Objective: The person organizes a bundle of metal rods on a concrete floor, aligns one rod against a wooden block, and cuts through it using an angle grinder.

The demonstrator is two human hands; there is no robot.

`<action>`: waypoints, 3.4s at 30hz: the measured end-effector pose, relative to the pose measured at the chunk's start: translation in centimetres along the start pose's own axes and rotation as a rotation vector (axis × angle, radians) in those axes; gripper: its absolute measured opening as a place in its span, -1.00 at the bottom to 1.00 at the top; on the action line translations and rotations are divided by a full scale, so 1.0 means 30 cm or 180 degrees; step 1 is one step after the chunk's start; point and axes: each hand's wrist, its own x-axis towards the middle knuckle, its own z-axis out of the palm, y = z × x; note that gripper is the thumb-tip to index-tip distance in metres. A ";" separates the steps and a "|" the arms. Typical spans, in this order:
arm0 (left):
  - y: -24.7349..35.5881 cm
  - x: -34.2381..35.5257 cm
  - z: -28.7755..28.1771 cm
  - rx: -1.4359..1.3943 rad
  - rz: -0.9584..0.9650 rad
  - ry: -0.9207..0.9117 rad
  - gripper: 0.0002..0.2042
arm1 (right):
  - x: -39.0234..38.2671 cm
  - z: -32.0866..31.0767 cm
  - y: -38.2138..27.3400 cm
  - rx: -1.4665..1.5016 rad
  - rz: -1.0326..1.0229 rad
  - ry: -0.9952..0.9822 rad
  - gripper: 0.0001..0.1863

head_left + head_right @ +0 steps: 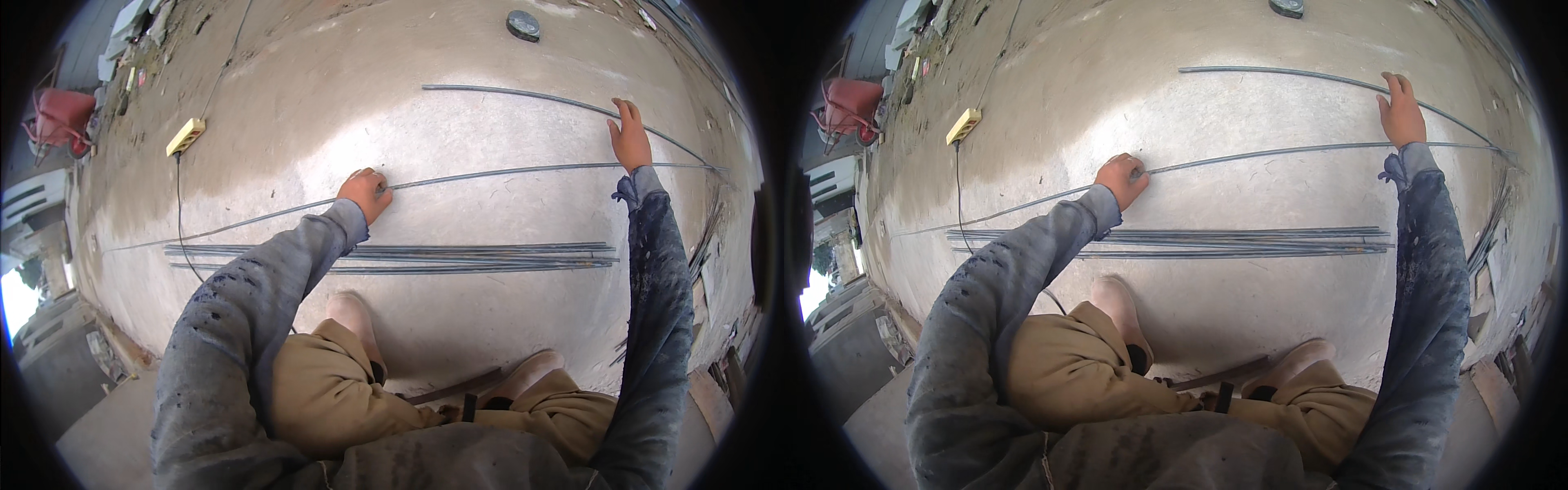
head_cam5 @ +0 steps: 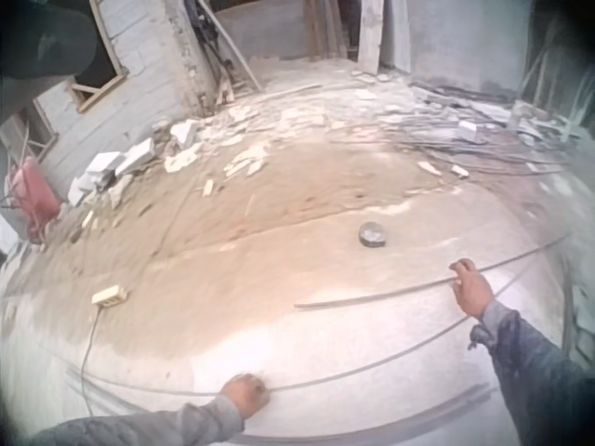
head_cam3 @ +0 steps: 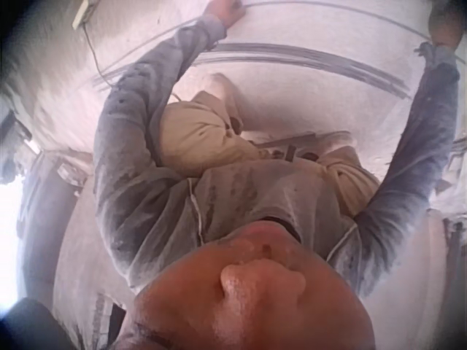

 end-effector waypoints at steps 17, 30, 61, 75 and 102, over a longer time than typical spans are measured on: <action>0.018 -0.032 0.045 0.1111 0.0129 -0.0072 -0.73 | -1.200 -0.132 0.605 -0.0442 0.1131 -0.0606 -0.23; 0.029 -0.012 0.043 0.1426 0.0043 -0.0256 -0.76 | -1.197 -0.127 0.756 0.0147 0.1576 -0.0592 -0.27; 0.856 0.241 0.207 -0.0432 0.0049 -0.0247 -0.83 | -1.073 -0.281 0.374 0.0497 0.1961 -0.1543 -0.28; 1.163 0.158 0.408 -0.0662 0.0022 -0.0240 -0.84 | -0.941 -0.171 -0.115 0.1265 0.1289 -0.1579 -0.30; 1.008 0.106 0.444 -0.1036 0.0139 -0.0077 -0.82 | -0.629 -0.228 0.026 -0.0512 -0.0514 -0.0438 -0.72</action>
